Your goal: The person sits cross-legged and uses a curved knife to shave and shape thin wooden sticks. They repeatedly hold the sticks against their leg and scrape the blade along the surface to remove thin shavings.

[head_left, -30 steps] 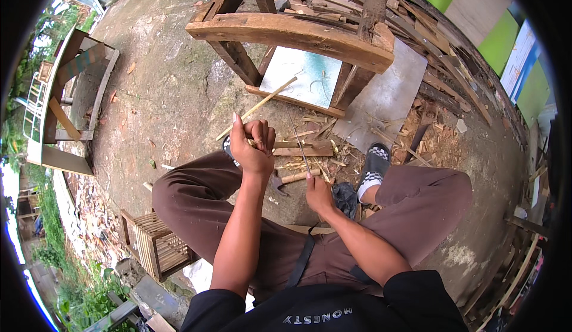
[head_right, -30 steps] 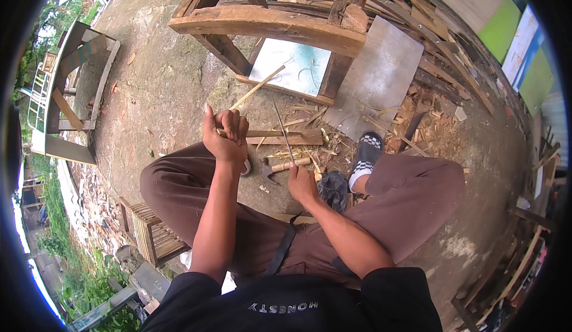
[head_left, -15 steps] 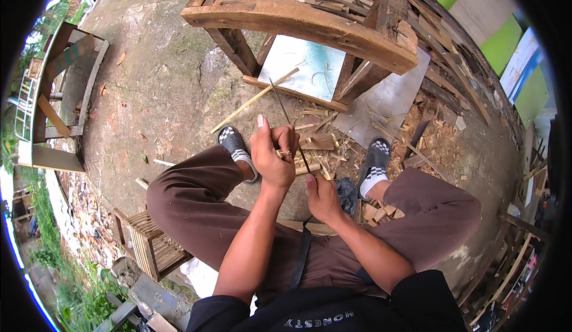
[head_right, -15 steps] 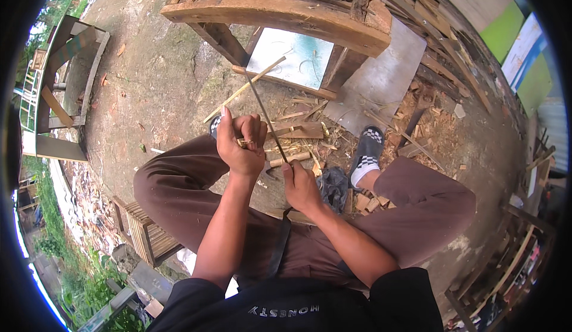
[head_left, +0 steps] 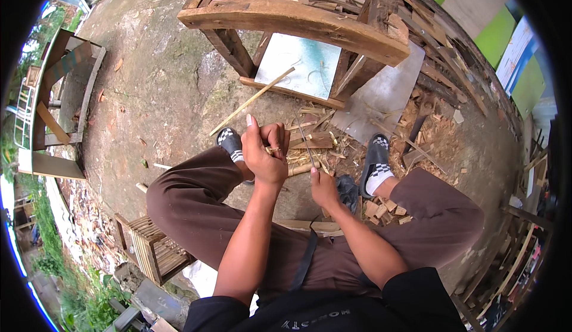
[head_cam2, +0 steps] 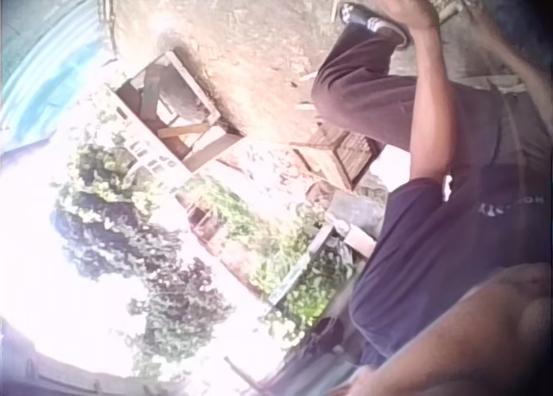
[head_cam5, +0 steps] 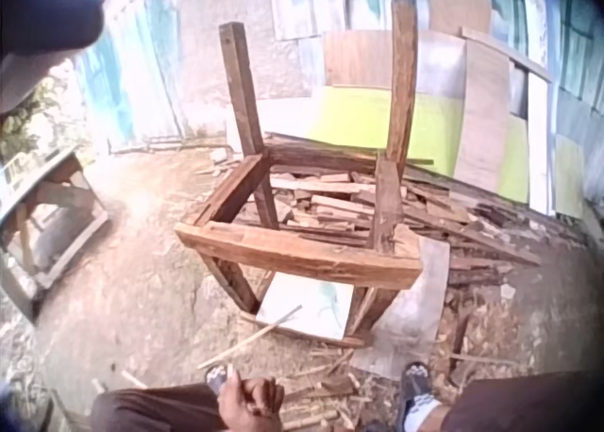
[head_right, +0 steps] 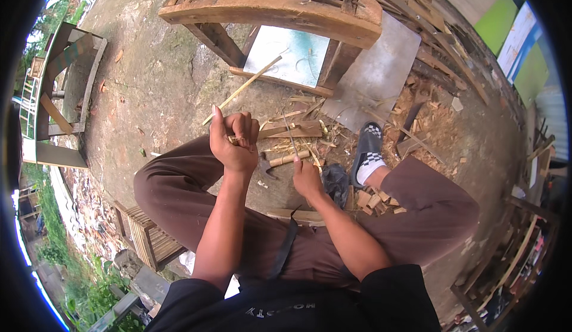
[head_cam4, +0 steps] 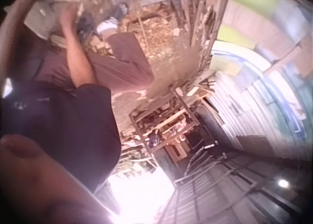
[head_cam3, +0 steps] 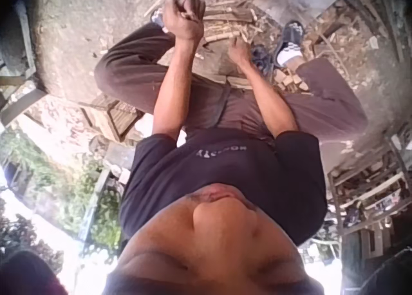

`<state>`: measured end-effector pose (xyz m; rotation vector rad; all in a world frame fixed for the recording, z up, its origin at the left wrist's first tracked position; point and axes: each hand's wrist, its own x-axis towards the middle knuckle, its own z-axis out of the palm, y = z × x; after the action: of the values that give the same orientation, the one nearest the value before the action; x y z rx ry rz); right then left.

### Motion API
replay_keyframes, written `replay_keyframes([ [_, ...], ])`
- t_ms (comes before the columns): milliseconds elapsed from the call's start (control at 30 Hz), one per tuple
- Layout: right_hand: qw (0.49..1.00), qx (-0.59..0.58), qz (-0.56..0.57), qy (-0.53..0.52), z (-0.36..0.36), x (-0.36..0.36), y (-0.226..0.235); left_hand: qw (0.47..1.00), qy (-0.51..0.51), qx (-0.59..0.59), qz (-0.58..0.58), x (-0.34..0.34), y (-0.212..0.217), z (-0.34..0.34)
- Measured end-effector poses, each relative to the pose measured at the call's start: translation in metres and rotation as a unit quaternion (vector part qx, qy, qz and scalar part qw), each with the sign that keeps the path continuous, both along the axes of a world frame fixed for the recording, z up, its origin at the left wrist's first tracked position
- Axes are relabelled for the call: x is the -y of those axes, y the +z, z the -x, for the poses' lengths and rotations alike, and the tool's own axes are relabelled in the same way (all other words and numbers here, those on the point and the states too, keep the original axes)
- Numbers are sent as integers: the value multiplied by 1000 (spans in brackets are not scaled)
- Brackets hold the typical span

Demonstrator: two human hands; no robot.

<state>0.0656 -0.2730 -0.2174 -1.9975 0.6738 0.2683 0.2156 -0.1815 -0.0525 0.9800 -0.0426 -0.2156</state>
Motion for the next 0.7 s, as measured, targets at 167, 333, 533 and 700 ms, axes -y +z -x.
replay_keyframes([
  [167,987,133,-81,38,-33,-17,85,999,25,-24,21,-9,-5,0],
  [333,996,83,-27,-7,-11,-13,0,998,32,-40,38,-11,0,-7],
  [533,999,-28,14,-9,-10,-4,-13,997,52,-43,37,-11,0,-11],
  [700,986,158,-49,33,-40,-16,67,999,23,-30,30,-11,0,-8],
])
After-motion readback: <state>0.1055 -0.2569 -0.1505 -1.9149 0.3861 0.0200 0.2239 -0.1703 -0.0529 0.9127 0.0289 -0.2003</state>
